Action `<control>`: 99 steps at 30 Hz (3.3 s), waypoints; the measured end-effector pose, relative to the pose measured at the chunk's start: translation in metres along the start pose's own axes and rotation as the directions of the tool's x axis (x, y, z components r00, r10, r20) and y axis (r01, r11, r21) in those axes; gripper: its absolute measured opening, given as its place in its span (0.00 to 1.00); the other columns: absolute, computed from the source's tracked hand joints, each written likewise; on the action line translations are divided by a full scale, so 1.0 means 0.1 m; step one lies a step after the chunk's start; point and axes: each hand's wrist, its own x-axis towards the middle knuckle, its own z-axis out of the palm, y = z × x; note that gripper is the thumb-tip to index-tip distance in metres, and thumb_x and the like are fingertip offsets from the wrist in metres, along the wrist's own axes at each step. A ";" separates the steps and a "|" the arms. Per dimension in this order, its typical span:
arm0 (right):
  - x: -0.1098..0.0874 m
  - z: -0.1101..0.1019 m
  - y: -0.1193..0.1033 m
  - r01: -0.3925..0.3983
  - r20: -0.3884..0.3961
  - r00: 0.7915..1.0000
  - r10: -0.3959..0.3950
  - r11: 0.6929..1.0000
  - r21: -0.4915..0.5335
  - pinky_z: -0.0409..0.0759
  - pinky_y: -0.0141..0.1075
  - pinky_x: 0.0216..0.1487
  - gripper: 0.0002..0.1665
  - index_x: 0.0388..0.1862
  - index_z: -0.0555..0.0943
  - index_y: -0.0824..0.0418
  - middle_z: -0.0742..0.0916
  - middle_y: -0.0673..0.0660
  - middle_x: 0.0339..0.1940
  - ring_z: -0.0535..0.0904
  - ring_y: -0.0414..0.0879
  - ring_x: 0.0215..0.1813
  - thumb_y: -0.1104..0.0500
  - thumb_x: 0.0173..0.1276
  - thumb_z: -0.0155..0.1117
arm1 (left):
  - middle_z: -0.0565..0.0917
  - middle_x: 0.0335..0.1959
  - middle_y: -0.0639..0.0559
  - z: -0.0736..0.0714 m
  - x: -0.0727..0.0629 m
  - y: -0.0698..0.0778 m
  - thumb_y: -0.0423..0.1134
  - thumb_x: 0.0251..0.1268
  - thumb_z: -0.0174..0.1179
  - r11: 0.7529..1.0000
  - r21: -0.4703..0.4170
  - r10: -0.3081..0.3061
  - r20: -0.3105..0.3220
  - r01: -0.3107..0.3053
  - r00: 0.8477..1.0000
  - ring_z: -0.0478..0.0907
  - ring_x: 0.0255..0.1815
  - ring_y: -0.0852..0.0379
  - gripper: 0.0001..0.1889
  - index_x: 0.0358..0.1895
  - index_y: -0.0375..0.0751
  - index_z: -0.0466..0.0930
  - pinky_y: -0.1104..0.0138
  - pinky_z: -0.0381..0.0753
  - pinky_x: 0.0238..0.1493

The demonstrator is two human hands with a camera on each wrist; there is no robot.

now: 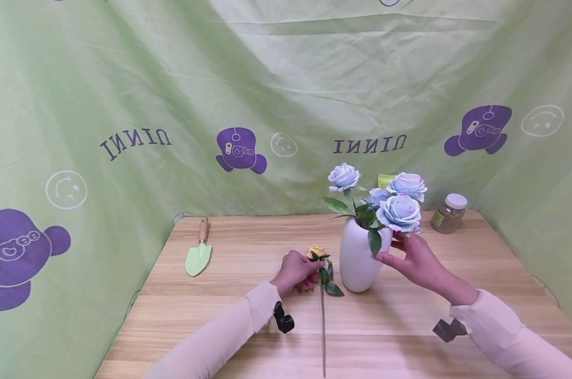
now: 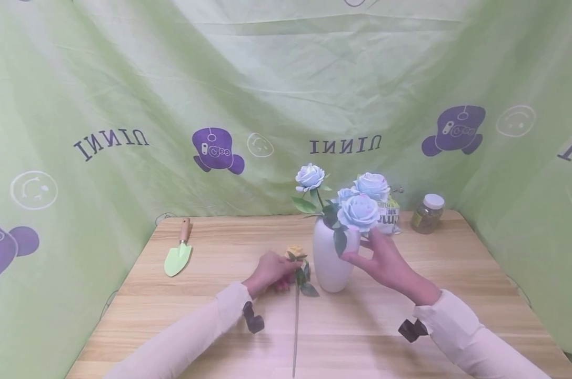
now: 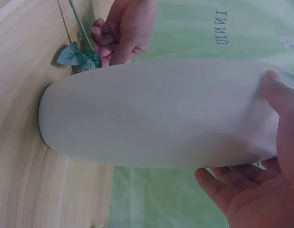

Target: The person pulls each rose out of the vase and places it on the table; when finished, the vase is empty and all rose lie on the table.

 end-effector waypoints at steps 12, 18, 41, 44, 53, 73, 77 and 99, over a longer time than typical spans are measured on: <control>0.02 0.02 -0.02 0.011 -0.006 1.000 -0.011 1.000 -0.009 0.83 0.53 0.56 0.52 0.77 0.56 0.67 0.75 0.69 0.70 0.79 0.68 0.61 0.65 0.60 0.75 | 0.83 0.20 0.49 -0.49 0.09 0.51 0.46 0.64 0.68 0.948 -0.300 0.084 -0.095 -0.109 0.992 0.80 0.16 0.60 0.15 0.33 0.35 0.86 0.65 0.89 0.23; 0.00 0.01 -0.03 0.001 -0.007 1.000 -0.001 1.000 -0.015 0.83 0.55 0.56 0.52 0.77 0.57 0.66 0.75 0.70 0.70 0.79 0.69 0.60 0.65 0.60 0.75 | 0.84 0.24 0.49 -0.55 -0.06 1.02 0.44 0.65 0.68 0.856 -0.424 0.262 -0.141 -0.297 0.955 0.83 0.22 0.58 0.14 0.38 0.33 0.85 0.65 0.90 0.29; -0.01 0.02 0.02 0.020 -0.037 0.999 -0.020 1.000 -0.012 0.77 0.14 0.54 0.49 0.74 0.60 0.71 0.78 0.71 0.65 0.76 0.25 0.58 0.67 0.58 0.76 | 0.80 0.62 0.32 -0.26 -0.29 1.66 0.38 0.69 0.54 0.769 -0.486 0.478 0.004 -0.415 0.879 0.79 0.59 0.56 0.22 0.58 0.23 0.77 0.57 0.74 0.75; -0.01 0.02 0.02 0.010 -0.032 0.999 -0.010 1.000 -0.017 0.77 0.14 0.54 0.50 0.75 0.59 0.70 0.78 0.70 0.66 0.82 0.45 0.59 0.66 0.59 0.76 | 0.81 0.58 0.33 -0.24 -0.25 1.66 0.35 0.69 0.54 0.743 -0.550 0.470 0.025 -0.381 0.882 0.80 0.52 0.60 0.21 0.59 0.22 0.75 0.57 0.76 0.72; -0.01 0.02 0.00 -0.004 -0.014 1.000 0.004 1.000 -0.014 0.86 0.43 0.56 0.55 0.80 0.53 0.63 0.73 0.70 0.71 0.78 0.69 0.61 0.64 0.60 0.76 | 0.82 0.44 0.56 -0.19 -0.21 1.63 0.38 0.66 0.44 0.586 -0.724 0.552 0.028 -0.364 0.834 0.80 0.44 0.64 0.28 0.63 0.19 0.66 0.74 0.82 0.49; -0.01 0.01 0.04 0.037 -0.028 0.999 -0.038 0.999 -0.017 0.77 0.15 0.55 0.60 0.82 0.51 0.56 0.71 0.69 0.73 0.78 0.41 0.64 0.66 0.57 0.77 | 0.79 0.53 0.55 -0.18 -0.23 1.47 0.21 0.57 0.45 0.385 -0.798 0.750 -0.023 -0.464 0.661 0.80 0.55 0.64 0.34 0.69 0.12 0.51 0.75 0.81 0.61; -0.01 0.01 0.04 0.042 -0.033 0.999 -0.042 0.999 -0.005 0.75 0.13 0.55 0.60 0.82 0.51 0.57 0.71 0.70 0.73 0.74 0.29 0.63 0.67 0.57 0.77 | 0.78 0.57 0.53 -0.16 -0.25 1.48 0.21 0.58 0.51 0.388 -0.777 0.753 -0.043 -0.496 0.657 0.80 0.57 0.61 0.34 0.70 0.17 0.55 0.73 0.80 0.64; 0.00 0.02 0.02 0.004 -0.019 1.000 -0.004 1.000 -0.019 0.86 0.34 0.55 0.56 0.80 0.53 0.63 0.73 0.69 0.71 0.78 0.68 0.61 0.64 0.59 0.76 | 0.83 0.46 0.54 -0.13 -0.21 1.52 0.20 0.59 0.53 0.404 -0.771 0.612 -0.172 -0.493 0.772 0.87 0.40 0.62 0.29 0.67 0.21 0.65 0.74 0.88 0.45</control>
